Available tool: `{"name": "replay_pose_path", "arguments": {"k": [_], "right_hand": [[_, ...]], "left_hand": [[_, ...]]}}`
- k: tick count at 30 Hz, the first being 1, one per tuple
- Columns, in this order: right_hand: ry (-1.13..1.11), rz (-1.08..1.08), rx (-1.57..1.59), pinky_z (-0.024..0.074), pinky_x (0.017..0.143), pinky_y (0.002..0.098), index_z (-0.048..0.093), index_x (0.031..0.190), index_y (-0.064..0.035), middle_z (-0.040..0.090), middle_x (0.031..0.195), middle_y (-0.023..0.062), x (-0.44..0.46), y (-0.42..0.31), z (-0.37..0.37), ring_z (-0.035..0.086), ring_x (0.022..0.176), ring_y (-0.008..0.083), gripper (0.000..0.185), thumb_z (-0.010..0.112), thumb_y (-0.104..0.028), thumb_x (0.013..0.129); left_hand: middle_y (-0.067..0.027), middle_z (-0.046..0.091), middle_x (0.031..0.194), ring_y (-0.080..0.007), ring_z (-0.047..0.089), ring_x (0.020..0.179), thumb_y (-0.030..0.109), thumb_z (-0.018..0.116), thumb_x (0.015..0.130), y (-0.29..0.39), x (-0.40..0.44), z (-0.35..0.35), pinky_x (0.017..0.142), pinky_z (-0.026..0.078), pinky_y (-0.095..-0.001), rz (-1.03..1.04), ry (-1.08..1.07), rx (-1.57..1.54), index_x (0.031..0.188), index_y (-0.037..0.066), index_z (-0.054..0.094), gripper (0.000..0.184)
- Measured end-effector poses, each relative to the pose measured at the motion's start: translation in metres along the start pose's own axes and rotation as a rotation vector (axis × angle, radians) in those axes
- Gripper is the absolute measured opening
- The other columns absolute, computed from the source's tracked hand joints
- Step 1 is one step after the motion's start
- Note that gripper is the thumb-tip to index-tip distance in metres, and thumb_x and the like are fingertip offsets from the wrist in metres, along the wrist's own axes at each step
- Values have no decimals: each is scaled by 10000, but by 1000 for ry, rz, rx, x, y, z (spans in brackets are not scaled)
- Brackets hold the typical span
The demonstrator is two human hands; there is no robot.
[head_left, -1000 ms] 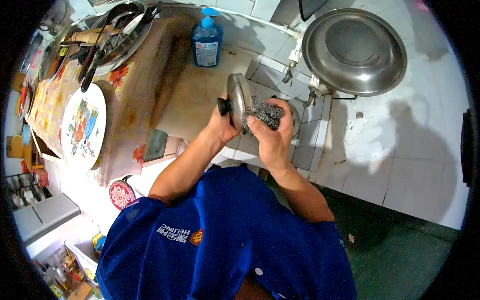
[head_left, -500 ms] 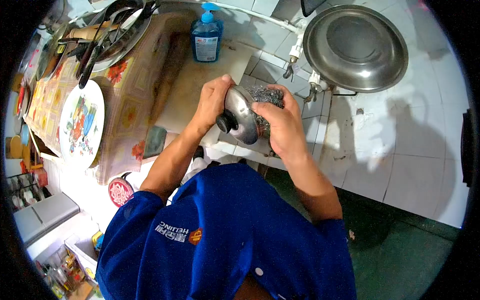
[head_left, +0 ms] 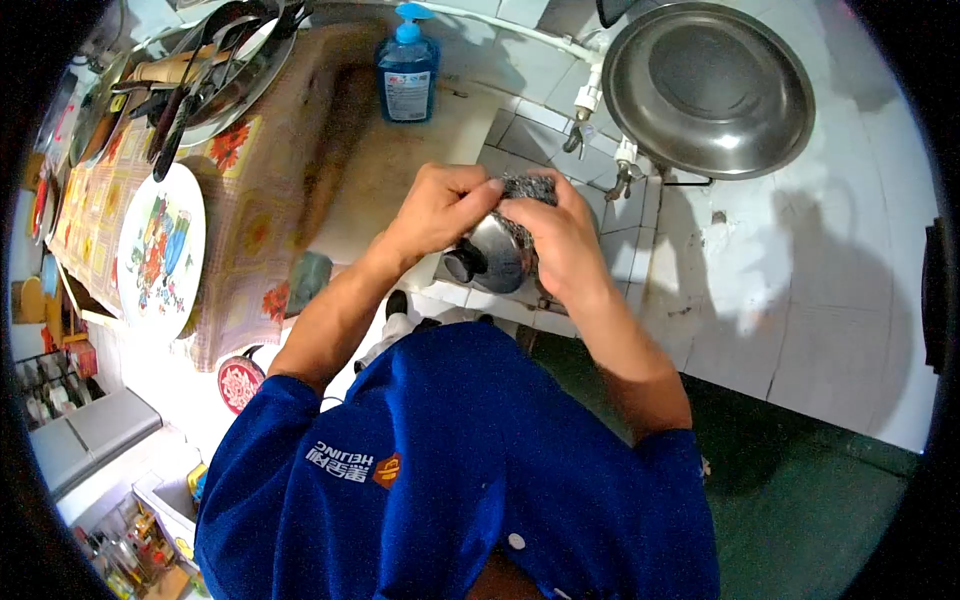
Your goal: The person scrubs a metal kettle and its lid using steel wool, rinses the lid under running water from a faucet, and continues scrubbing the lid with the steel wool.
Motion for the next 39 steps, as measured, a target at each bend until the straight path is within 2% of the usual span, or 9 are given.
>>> {"name": "replay_pose_path", "arguments": {"k": [6,10,18,22,25,29,32,34,39], "right_hand": [[-9,-76,71,488,703,265,468,1115,14,599,884,64,-8,-13,3,583,768,125,433,702,-76,761],[35,-238,75,493,692,253,442,1164,-5,605,917,64,-24,-7,5,579,775,114,473,704,-98,781],[83,-171,95,498,700,254,450,1166,-19,593,924,61,-17,-6,-1,573,772,116,505,729,-134,760],[104,-360,-124,489,702,255,446,1156,-41,581,927,52,-34,3,2,561,789,118,495,735,-134,765],[135,-335,-83,478,703,251,458,1132,-33,574,937,60,-37,-4,1,555,776,119,456,726,-141,779],[91,-254,78,496,664,267,454,1147,-18,584,921,67,-4,-6,-9,566,745,127,410,677,-98,812],[133,-207,93,487,682,259,458,1146,-24,585,918,65,-16,-8,-2,564,738,135,429,693,-104,796],[113,-241,60,470,734,253,455,1140,-35,576,924,55,-32,-4,6,554,772,130,456,718,-125,778],[183,-337,-143,475,739,268,468,1112,-26,565,939,64,-36,5,2,545,820,124,435,718,-152,778]], "left_hand": [[-39,601,676,-147,549,570,273,500,913,-41,-5,-16,543,449,-299,-368,520,-625,757,43,595,294],[-81,632,821,-231,626,721,357,408,943,-49,-16,31,708,544,-345,-644,429,-1279,956,38,586,365],[-62,618,777,-198,614,701,374,401,957,-67,-10,2,716,522,-345,-392,358,-721,895,70,574,355],[-91,642,811,-217,638,705,318,371,956,-47,5,19,685,565,-363,-376,273,-1483,922,20,603,379],[-97,630,804,-227,631,735,344,390,950,-78,-12,31,705,531,-365,-492,471,-1371,981,30,575,367],[-96,628,808,-225,618,705,298,430,934,-58,-13,-8,633,487,-342,-1,467,71,927,7,567,321],[-101,632,843,-225,623,764,281,389,964,-49,-17,-10,702,511,-345,-377,467,-256,940,38,591,317],[-124,645,848,-260,651,749,317,398,944,-67,-6,23,699,556,-386,-388,319,-1493,935,6,578,359],[-121,646,979,-267,634,894,380,344,957,-91,-25,59,823,532,-451,-566,377,-1507,1055,25,588,442]]}}
Point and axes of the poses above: each hand's wrist, its own x-axis towards the middle knuckle, its own z-axis out of the palm, y = z × x, the point moved 8 cm from there along x, towards the middle knuckle
